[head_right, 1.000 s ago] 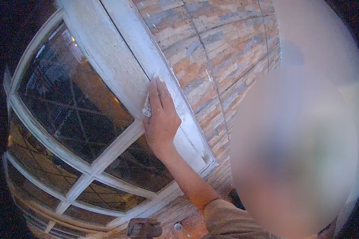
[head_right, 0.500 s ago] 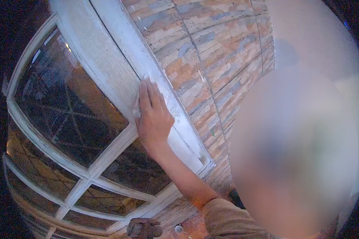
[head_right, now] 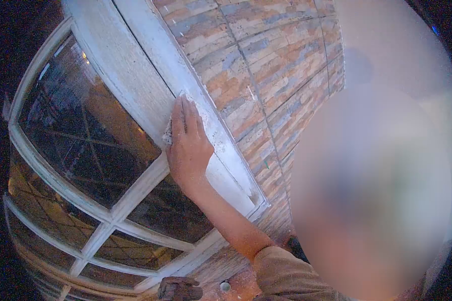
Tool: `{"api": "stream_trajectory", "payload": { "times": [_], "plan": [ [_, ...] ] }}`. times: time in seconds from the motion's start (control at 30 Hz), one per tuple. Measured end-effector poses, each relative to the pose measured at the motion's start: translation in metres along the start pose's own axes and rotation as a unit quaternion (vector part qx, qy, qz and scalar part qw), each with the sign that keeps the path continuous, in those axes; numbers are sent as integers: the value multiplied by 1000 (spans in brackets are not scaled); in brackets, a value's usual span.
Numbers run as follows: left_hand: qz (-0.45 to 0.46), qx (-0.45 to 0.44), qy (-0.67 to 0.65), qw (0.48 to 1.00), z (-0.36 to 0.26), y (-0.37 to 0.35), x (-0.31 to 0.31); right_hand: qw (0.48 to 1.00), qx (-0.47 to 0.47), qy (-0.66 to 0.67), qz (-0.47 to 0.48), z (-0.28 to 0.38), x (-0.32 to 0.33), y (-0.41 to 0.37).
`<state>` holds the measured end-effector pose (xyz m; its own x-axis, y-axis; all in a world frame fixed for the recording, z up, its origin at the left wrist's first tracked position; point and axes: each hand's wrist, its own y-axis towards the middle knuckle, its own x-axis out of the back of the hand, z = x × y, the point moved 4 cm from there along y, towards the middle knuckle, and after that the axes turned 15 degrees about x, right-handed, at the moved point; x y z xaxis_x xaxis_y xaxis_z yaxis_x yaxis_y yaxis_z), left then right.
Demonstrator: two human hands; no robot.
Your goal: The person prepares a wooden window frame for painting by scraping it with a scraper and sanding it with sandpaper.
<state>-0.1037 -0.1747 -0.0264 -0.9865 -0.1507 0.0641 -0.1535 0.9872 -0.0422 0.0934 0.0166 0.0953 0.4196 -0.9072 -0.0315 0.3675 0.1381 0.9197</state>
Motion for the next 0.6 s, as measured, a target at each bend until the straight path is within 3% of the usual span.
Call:
{"api": "stream_trajectory", "payload": {
  "times": [0.13, 0.23, 0.33, 0.4, 0.5, 0.6],
  "plan": [
    [-17, 23, -31, 999, 17, 5, 15, 999, -26, -3, -27, -1, -2, 13],
    [36, 26, -15, 999, 28, 10, 24, 999, -33, 0, -6, -1, -2, 11],
    [-10, 32, -43, 999, 1, 8, -1, 1000, -5, -12, 6, -3, 0, 10],
    [-28, 51, -31, 998, -3, 10, -6, 998, -50, -28, 10, -4, -3, 18],
    [41, -14, -49, 998, 7, 13, 2, 1000, -23, -11, 18, -4, 1, 13],
    [61, 30, -25, 997, 1, 23, 0, 999, -10, 6, 33, -7, 4, 10]
  ]
}}
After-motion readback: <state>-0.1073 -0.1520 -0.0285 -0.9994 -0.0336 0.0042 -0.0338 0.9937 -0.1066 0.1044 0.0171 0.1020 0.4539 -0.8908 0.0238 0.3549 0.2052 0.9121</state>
